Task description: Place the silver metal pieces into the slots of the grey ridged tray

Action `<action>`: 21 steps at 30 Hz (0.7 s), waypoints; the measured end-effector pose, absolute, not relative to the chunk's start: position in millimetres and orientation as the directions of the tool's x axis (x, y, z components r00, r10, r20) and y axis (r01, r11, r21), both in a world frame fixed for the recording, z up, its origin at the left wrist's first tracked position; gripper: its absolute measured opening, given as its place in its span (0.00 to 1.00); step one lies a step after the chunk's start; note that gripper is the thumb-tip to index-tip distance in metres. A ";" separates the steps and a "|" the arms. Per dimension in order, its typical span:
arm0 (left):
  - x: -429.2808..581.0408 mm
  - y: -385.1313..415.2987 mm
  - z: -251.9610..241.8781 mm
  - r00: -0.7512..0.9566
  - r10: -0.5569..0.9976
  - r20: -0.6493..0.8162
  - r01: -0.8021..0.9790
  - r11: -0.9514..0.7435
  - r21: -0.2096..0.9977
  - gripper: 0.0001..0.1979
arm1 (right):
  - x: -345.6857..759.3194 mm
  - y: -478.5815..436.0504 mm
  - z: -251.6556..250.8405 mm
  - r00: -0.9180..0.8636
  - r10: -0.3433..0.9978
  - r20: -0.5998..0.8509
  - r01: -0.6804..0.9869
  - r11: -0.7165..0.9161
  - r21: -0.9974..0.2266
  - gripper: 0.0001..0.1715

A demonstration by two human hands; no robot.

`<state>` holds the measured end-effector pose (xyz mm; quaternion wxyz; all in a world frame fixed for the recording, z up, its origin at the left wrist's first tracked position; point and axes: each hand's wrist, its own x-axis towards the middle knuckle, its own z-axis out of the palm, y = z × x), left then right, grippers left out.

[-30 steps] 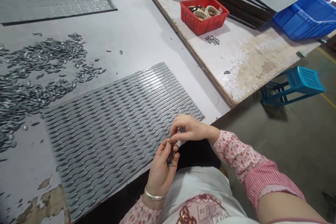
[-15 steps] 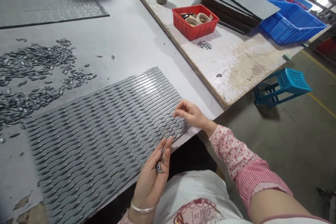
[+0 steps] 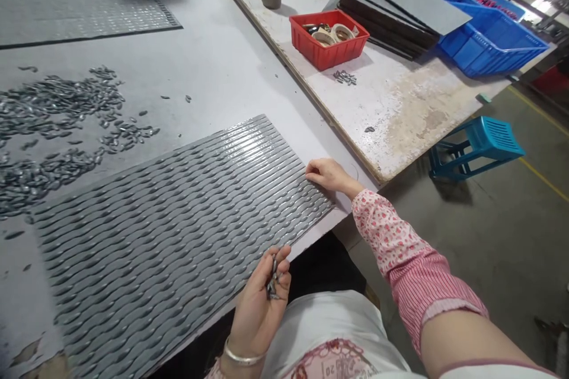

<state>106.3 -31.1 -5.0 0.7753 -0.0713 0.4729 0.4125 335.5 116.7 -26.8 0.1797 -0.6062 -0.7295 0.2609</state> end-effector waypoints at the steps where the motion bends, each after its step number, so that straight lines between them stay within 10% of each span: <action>1: 107.0 -31.1 -6.6 0.220 0.579 -0.785 -0.712 0.646 0.277 0.04 | 336.2 117.8 -27.2 -0.197 0.979 -0.047 0.801 0.133 -0.584 0.01; 6: 109.5 -29.2 -9.9 0.199 0.618 -0.761 -0.741 0.603 0.295 0.07 | 327.8 105.5 -21.6 -0.173 0.983 0.057 0.750 0.169 -0.640 0.04; 13: 110.8 -26.8 -9.6 0.208 0.630 -0.748 -0.790 0.559 0.251 0.07 | 271.7 50.9 9.2 -0.679 0.733 0.049 0.183 0.234 -0.955 0.11; 21: 104.2 -21.3 5.1 0.185 0.594 -0.783 -0.800 0.554 0.231 0.11 | 253.3 74.2 -9.1 -0.412 0.901 0.138 0.431 0.326 -0.841 0.09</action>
